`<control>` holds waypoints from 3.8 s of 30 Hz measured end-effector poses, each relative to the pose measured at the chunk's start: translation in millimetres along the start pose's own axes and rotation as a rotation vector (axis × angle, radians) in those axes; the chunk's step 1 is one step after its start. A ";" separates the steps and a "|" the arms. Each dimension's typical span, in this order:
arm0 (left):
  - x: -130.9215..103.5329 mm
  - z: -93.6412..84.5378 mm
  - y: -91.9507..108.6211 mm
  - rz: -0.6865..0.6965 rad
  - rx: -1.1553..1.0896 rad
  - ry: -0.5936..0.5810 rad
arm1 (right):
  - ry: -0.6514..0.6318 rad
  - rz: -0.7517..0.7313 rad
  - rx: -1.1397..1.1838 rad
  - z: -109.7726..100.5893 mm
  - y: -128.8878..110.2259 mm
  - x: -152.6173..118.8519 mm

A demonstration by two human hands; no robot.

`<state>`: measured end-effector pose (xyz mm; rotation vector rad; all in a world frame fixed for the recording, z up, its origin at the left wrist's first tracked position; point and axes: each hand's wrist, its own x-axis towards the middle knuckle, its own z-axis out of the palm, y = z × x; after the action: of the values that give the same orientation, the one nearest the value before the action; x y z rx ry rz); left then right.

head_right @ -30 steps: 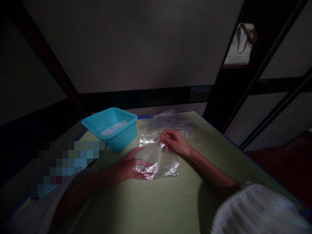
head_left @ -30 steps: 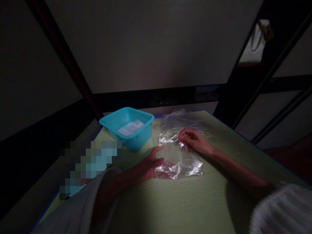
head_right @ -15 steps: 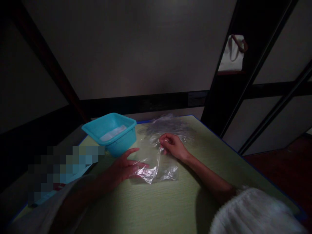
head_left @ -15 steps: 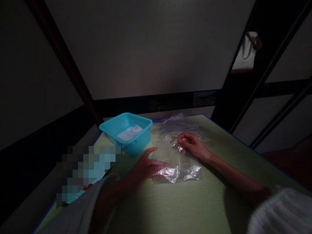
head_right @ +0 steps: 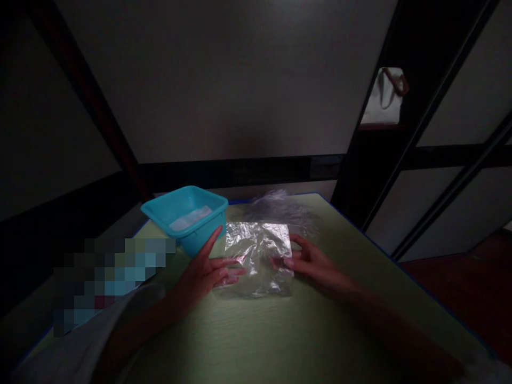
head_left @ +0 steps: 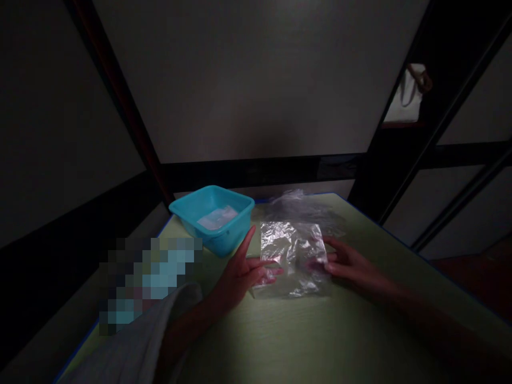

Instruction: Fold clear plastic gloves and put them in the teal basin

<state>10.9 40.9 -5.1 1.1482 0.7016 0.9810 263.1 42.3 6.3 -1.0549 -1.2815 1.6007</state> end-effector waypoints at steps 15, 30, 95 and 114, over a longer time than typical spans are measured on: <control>-0.9 -1.6 -1.8 0.018 0.005 -0.037 | -0.302 -0.044 -0.582 9.6 0.7 -12.3; -1.3 0.2 1.1 0.039 0.014 -0.006 | -0.318 -0.052 -0.525 12.1 1.8 -11.0; -13.7 -5.0 -0.6 -0.082 0.401 0.255 | 0.149 -0.079 -0.287 16.9 6.6 1.1; -7.3 1.1 11.7 -0.235 0.583 0.323 | 0.022 0.062 -0.278 21.5 -2.8 -5.7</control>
<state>5.6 35.0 6.2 1.3760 1.4154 0.7859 244.9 30.7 12.6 -1.2887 -1.5001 1.4796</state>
